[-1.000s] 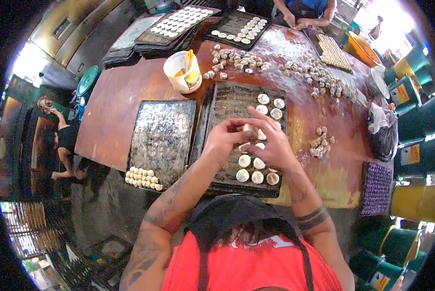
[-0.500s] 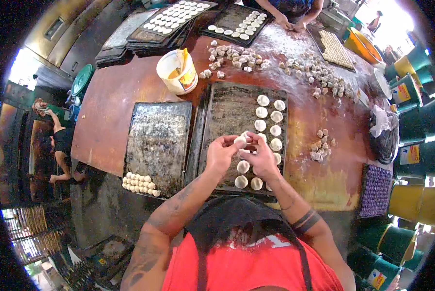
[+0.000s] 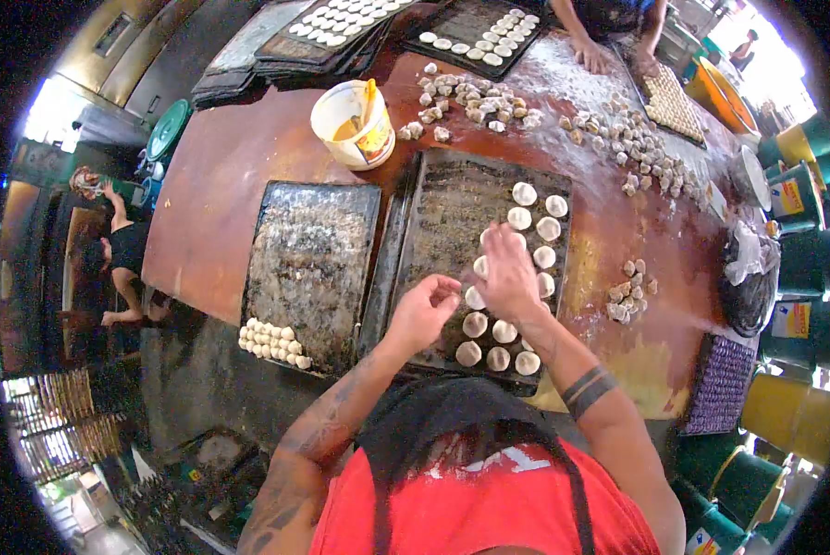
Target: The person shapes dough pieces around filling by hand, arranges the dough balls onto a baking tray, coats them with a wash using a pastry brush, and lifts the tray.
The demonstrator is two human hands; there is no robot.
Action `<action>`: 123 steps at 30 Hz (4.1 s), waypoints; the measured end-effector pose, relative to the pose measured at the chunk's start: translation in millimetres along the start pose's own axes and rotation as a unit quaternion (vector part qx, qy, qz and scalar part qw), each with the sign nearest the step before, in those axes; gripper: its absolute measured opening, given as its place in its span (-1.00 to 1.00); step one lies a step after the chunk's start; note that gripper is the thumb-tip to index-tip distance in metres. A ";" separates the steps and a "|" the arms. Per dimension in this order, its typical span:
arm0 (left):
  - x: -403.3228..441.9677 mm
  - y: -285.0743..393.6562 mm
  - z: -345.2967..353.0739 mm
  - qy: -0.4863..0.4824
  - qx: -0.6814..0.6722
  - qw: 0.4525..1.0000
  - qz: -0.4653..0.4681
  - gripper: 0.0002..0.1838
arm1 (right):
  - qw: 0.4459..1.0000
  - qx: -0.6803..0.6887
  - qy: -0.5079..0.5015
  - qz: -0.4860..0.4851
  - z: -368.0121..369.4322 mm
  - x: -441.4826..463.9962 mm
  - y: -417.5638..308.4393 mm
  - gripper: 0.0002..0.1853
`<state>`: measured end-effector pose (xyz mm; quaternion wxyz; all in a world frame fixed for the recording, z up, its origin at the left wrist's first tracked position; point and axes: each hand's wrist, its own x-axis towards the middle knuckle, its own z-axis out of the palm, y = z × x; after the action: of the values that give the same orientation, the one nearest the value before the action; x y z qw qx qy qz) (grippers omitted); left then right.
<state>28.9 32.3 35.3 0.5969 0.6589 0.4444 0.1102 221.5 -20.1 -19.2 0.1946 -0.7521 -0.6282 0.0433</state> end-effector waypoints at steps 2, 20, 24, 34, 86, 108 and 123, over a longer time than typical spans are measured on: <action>-9.8 -5.7 -0.8 -0.035 0.045 0.998 0.019 -0.74 | 0.993 -0.057 -0.087 -0.058 9.5 0.7 8.5 -0.31; -89.7 -182.4 -196.8 0.305 0.493 0.805 -0.126 -0.82 | 0.737 0.461 0.373 0.323 -69.7 -131.9 259.8 -0.83; -45.3 -153.0 -163.9 0.288 0.322 0.898 -0.085 -0.73 | 0.516 0.733 0.309 0.317 -79.7 -107.4 136.1 -0.82; -18.4 18.6 -5.4 -0.004 -0.269 0.962 -0.041 -0.61 | 0.936 0.348 -0.010 0.049 -88.5 -39.4 -70.4 -0.71; 56.8 6.9 30.5 0.024 -0.104 0.992 0.065 -0.29 | 0.957 0.195 -0.011 0.213 -11.5 75.2 38.6 -0.65; -70.6 -108.0 -94.8 0.122 0.097 0.987 -0.042 -0.78 | 0.937 -0.212 0.098 0.261 -58.2 -136.7 192.0 -0.78; -60.5 -98.6 -124.3 0.227 0.142 0.963 -0.043 -0.72 | 0.476 0.749 0.289 0.359 -62.0 -97.4 87.3 -0.79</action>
<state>-135.0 64.0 4.2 0.3852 0.6744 0.6074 0.1666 301.6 -140.3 -9.9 0.8216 -0.4508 0.0595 0.3438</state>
